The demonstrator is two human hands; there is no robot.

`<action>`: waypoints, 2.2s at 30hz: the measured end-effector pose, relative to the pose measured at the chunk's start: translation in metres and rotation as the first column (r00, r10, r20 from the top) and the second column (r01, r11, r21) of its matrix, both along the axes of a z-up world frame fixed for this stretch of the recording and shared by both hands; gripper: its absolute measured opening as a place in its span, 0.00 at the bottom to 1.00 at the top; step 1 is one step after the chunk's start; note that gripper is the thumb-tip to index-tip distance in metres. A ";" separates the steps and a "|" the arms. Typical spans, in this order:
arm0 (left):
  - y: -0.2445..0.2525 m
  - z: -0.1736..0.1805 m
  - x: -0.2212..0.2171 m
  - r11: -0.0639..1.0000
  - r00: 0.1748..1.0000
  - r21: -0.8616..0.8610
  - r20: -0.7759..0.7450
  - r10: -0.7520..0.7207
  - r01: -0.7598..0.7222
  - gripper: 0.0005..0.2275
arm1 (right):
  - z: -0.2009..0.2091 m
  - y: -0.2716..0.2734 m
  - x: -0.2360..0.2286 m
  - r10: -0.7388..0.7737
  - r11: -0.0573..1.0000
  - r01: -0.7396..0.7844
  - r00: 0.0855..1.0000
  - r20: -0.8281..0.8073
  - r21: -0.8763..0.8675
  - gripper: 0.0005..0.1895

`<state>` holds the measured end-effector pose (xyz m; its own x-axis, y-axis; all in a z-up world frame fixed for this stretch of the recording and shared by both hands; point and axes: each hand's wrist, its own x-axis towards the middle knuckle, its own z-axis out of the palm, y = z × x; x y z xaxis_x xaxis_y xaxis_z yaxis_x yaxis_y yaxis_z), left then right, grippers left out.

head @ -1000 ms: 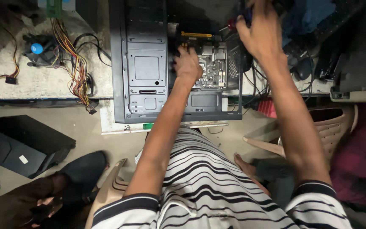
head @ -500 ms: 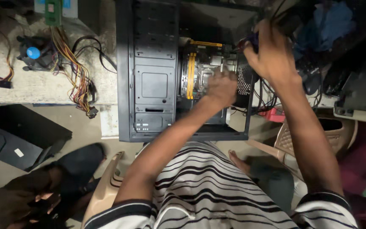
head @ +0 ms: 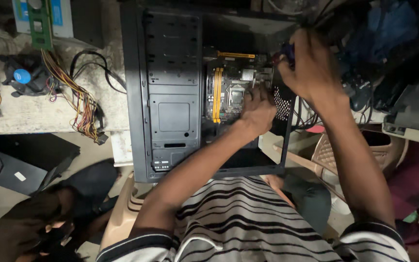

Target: The person removes a motherboard from a computer case using a screwdriver, then cleans the motherboard with a toothbrush. The person unscrews the motherboard, lifts it out, and brushes its surface.

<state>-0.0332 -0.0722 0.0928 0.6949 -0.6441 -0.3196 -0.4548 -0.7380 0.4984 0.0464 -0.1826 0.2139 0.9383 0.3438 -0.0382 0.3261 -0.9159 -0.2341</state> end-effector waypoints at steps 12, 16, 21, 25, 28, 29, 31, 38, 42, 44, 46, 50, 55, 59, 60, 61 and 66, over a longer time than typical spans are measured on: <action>-0.003 -0.006 0.003 0.996 0.994 -0.020 -0.070 -0.089 0.087 0.32 | -0.005 -0.003 0.005 -0.049 0.997 0.046 0.998 -0.042 -0.065 0.22; -0.003 -0.005 0.002 1.000 1.000 -0.025 -0.027 -0.016 0.015 0.36 | -0.003 -0.001 0.005 -0.024 0.999 0.023 0.999 -0.021 -0.048 0.20; -0.002 -0.004 0.001 1.000 1.000 -0.022 -0.021 -0.015 0.014 0.38 | -0.005 -0.001 0.006 -0.067 0.995 0.063 0.996 -0.064 -0.072 0.20; -0.003 -0.005 -0.001 1.000 1.000 -0.013 -0.007 0.000 0.000 0.37 | -0.006 -0.001 0.006 -0.029 0.996 0.027 0.999 -0.029 -0.083 0.22; -0.005 -0.007 -0.002 1.000 1.000 -0.013 0.003 0.005 -0.005 0.37 | -0.005 -0.001 0.006 -0.046 0.994 0.042 0.998 -0.039 -0.101 0.23; -0.005 -0.008 -0.002 1.000 1.000 -0.014 0.006 0.002 -0.002 0.36 | -0.004 -0.001 0.006 -0.055 0.993 0.049 0.997 -0.054 -0.104 0.22; -0.006 -0.010 -0.001 1.000 1.000 -0.004 -0.008 -0.017 0.016 0.36 | -0.004 0.000 0.007 -0.091 0.989 0.080 0.992 -0.091 -0.121 0.22; -0.004 -0.010 0.000 0.998 0.998 -0.014 -0.001 -0.067 0.067 0.34 | -0.005 0.002 0.005 -0.116 0.988 0.106 0.989 -0.087 -0.114 0.22; -0.001 -0.003 0.000 0.999 0.999 -0.021 -0.020 -0.044 0.044 0.35 | -0.007 -0.001 0.004 -0.087 0.991 0.081 0.995 -0.049 -0.109 0.20; 0.000 -0.001 0.001 0.999 0.999 -0.001 -0.020 -0.048 0.048 0.35 | -0.007 -0.003 0.004 -0.072 0.993 0.067 0.996 -0.049 -0.095 0.21; -0.001 0.000 0.002 0.999 0.998 0.003 -0.024 -0.054 0.054 0.37 | -0.007 -0.004 0.004 -0.060 0.995 0.055 0.997 -0.048 -0.088 0.21; -0.003 -0.002 -0.001 1.000 0.999 -0.012 -0.044 -0.012 0.011 0.39 | -0.008 -0.005 0.004 -0.052 0.995 0.049 0.998 -0.032 -0.085 0.22; -0.005 -0.009 -0.003 1.000 1.000 -0.025 -0.005 -0.015 0.015 0.36 | -0.009 -0.005 0.003 -0.054 0.995 0.051 0.998 -0.033 -0.091 0.22; -0.005 -0.011 -0.006 0.999 1.000 -0.035 0.021 0.012 -0.011 0.39 | -0.008 -0.005 0.002 -0.044 0.997 0.043 0.999 -0.012 -0.069 0.22; -0.004 -0.011 -0.006 0.999 1.000 -0.030 0.014 0.012 -0.012 0.39 | -0.007 -0.005 0.002 -0.041 0.997 0.041 0.999 -0.006 -0.058 0.21; -0.005 -0.010 -0.005 1.000 1.000 -0.026 0.008 0.013 -0.013 0.39 | -0.007 -0.004 0.002 -0.062 0.996 0.059 0.997 -0.035 -0.067 0.21; -0.002 -0.003 0.001 0.999 0.998 -0.016 -0.047 -0.032 0.032 0.39 | -0.006 -0.002 0.002 -0.038 0.997 0.037 0.999 -0.010 -0.072 0.21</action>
